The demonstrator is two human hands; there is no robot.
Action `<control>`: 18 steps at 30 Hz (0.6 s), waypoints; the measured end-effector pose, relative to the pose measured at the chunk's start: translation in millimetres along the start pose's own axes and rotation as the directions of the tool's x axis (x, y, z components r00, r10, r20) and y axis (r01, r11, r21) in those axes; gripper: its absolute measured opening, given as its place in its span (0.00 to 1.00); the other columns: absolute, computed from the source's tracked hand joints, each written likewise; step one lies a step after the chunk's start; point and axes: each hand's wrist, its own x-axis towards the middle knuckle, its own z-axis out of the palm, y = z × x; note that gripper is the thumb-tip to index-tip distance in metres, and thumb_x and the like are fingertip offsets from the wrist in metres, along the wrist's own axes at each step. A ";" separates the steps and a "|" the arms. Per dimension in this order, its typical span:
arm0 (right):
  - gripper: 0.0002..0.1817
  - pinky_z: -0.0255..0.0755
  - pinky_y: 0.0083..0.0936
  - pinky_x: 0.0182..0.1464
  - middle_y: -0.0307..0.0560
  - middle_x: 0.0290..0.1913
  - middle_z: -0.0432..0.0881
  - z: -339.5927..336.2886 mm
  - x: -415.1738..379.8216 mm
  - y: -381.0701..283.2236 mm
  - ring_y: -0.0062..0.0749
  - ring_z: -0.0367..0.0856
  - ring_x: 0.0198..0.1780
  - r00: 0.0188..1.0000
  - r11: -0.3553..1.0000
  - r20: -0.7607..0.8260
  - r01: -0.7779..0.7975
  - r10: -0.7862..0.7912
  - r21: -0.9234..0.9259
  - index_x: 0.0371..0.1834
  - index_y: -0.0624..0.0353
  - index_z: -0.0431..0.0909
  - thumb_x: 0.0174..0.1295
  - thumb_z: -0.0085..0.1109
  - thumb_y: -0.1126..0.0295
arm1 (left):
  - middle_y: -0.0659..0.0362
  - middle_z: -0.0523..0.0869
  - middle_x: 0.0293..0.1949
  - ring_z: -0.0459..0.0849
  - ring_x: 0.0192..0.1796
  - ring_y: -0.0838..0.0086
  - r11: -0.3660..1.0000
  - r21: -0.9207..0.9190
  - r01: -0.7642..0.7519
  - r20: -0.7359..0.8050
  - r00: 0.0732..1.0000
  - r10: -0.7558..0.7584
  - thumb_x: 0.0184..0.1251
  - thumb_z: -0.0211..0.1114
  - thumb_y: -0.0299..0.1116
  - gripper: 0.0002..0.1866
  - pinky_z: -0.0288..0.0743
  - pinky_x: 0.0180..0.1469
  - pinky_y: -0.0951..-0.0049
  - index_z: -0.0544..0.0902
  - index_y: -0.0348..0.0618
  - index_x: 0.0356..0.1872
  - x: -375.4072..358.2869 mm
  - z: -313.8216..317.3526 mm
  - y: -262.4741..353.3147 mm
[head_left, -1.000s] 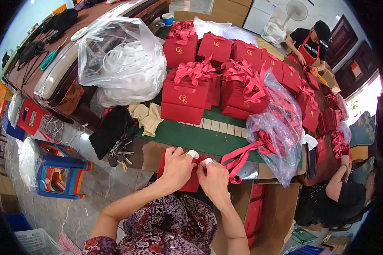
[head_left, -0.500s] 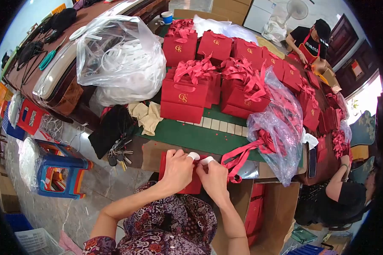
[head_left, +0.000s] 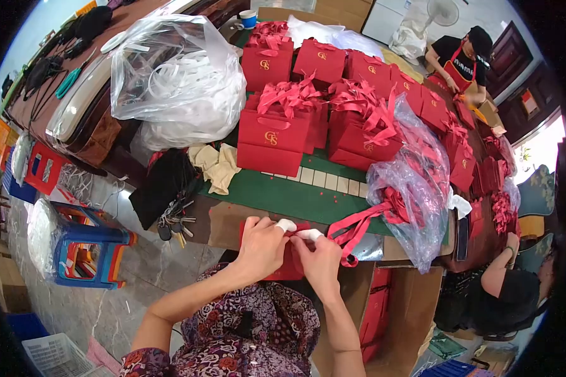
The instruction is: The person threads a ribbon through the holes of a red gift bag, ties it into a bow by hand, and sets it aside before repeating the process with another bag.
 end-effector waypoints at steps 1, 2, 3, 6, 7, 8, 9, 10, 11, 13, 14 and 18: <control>0.10 0.75 0.37 0.32 0.53 0.31 0.83 1.1 -0.5 0.4 0.47 0.83 0.31 1.000 1.000 0.002 -0.001 0.001 0.002 0.34 0.63 0.81 0.57 0.71 0.69 | 0.59 0.86 0.34 0.79 0.39 0.63 1.000 0.002 0.002 0.001 1.000 -0.002 0.59 0.66 0.26 0.10 0.65 0.51 0.61 0.85 0.45 0.43 -0.5 0.3 -4.9; 0.09 0.75 0.35 0.32 0.53 0.33 0.84 2.3 -1.6 1.2 0.46 0.84 0.31 0.999 0.997 -0.033 -0.036 0.038 0.062 0.35 0.62 0.82 0.57 0.72 0.69 | 0.58 0.87 0.34 0.80 0.39 0.63 0.997 -0.069 0.024 0.031 0.999 -0.022 0.60 0.66 0.26 0.10 0.65 0.51 0.62 0.85 0.45 0.43 -1.2 2.3 -11.9; 0.10 0.76 0.33 0.33 0.52 0.34 0.85 3.1 -1.9 2.3 0.45 0.84 0.31 0.995 0.990 -0.065 -0.067 0.075 0.120 0.37 0.60 0.84 0.57 0.72 0.69 | 0.58 0.87 0.34 0.81 0.39 0.63 0.989 -0.140 0.049 0.060 0.997 -0.040 0.60 0.66 0.26 0.10 0.65 0.51 0.62 0.85 0.45 0.43 -0.4 3.0 -15.6; 0.10 0.76 0.32 0.34 0.50 0.36 0.86 6.5 -2.3 8.8 0.41 0.85 0.32 0.992 0.993 -0.072 0.105 -0.108 -0.046 0.41 0.60 0.85 0.59 0.71 0.69 | 0.57 0.87 0.33 0.82 0.39 0.62 0.994 -0.099 0.036 0.125 0.992 -0.023 0.61 0.66 0.28 0.09 0.65 0.51 0.63 0.85 0.46 0.42 1.3 1.0 -17.7; 0.10 0.76 0.32 0.34 0.50 0.36 0.86 4.6 -2.0 9.2 0.41 0.85 0.32 0.992 0.993 -0.070 0.106 -0.109 -0.046 0.41 0.60 0.85 0.59 0.71 0.69 | 0.57 0.87 0.33 0.82 0.39 0.62 0.994 -0.099 0.037 0.124 0.992 -0.024 0.61 0.66 0.28 0.09 0.65 0.51 0.63 0.85 0.46 0.42 2.2 0.9 -20.0; 0.09 0.75 0.31 0.34 0.50 0.36 0.86 0.9 -1.4 9.8 0.39 0.85 0.32 0.992 0.992 -0.027 0.124 -0.125 -0.019 0.41 0.60 0.85 0.61 0.69 0.69 | 0.58 0.88 0.33 0.83 0.40 0.63 0.990 -0.136 0.047 0.143 0.989 -0.027 0.61 0.68 0.30 0.09 0.65 0.51 0.63 0.86 0.47 0.42 3.4 1.4 -23.8; 0.08 0.75 0.31 0.35 0.50 0.36 0.86 -3.5 0.1 7.5 0.36 0.85 0.33 0.990 0.990 0.017 0.142 -0.142 0.010 0.42 0.60 0.85 0.62 0.68 0.70 | 0.59 0.88 0.32 0.83 0.40 0.64 0.983 -0.173 0.057 0.161 0.987 -0.029 0.60 0.69 0.32 0.09 0.65 0.51 0.63 0.86 0.48 0.42 6.2 0.0 -25.3; 0.07 0.76 0.28 0.37 0.49 0.36 0.86 -8.5 2.6 4.1 0.34 0.85 0.34 0.991 0.990 -0.003 0.133 -0.133 0.053 0.41 0.62 0.85 0.63 0.67 0.71 | 0.59 0.88 0.32 0.83 0.40 0.64 0.983 -0.173 0.058 0.159 0.987 -0.030 0.60 0.69 0.32 0.09 0.65 0.51 0.63 0.86 0.48 0.42 8.6 -2.2 -25.3; 0.06 0.77 0.25 0.40 0.49 0.36 0.87 -14.9 5.6 -0.6 0.32 0.86 0.36 0.993 0.988 -0.023 0.121 -0.119 0.096 0.40 0.63 0.85 0.64 0.65 0.72 | 0.59 0.88 0.32 0.83 0.40 0.65 0.974 -0.211 0.079 0.189 0.981 -0.038 0.59 0.71 0.34 0.09 0.64 0.51 0.64 0.86 0.49 0.41 10.5 -5.0 -23.7; 0.06 0.75 0.28 0.43 0.49 0.37 0.85 -28.1 14.4 -11.2 0.36 0.85 0.40 0.990 0.989 -0.015 0.141 -0.141 0.036 0.41 0.62 0.84 0.67 0.61 0.72 | 0.60 0.88 0.32 0.82 0.39 0.65 0.963 -0.250 0.099 0.223 0.974 -0.042 0.58 0.73 0.36 0.10 0.64 0.51 0.64 0.86 0.49 0.40 10.3 -4.1 -19.5; 0.07 0.73 0.30 0.40 0.49 0.37 0.84 -29.4 19.6 -3.9 0.36 0.82 0.36 0.971 0.970 0.020 0.239 -0.239 -0.031 0.42 0.61 0.85 0.66 0.62 0.71 | 0.61 0.87 0.30 0.82 0.39 0.66 0.978 -0.199 0.055 0.194 0.981 -0.016 0.56 0.74 0.38 0.11 0.64 0.51 0.64 0.86 0.49 0.39 9.1 -0.7 -16.7; 0.09 0.72 0.31 0.41 0.49 0.36 0.81 -33.5 40.0 27.4 0.34 0.81 0.37 0.881 0.944 0.406 0.311 -0.242 -0.112 0.43 0.59 0.85 0.65 0.62 0.68 | 0.64 0.84 0.29 0.81 0.39 0.67 0.993 -0.082 -0.089 0.147 0.984 0.100 0.54 0.75 0.37 0.09 0.63 0.51 0.64 0.85 0.50 0.34 2.5 0.1 -7.2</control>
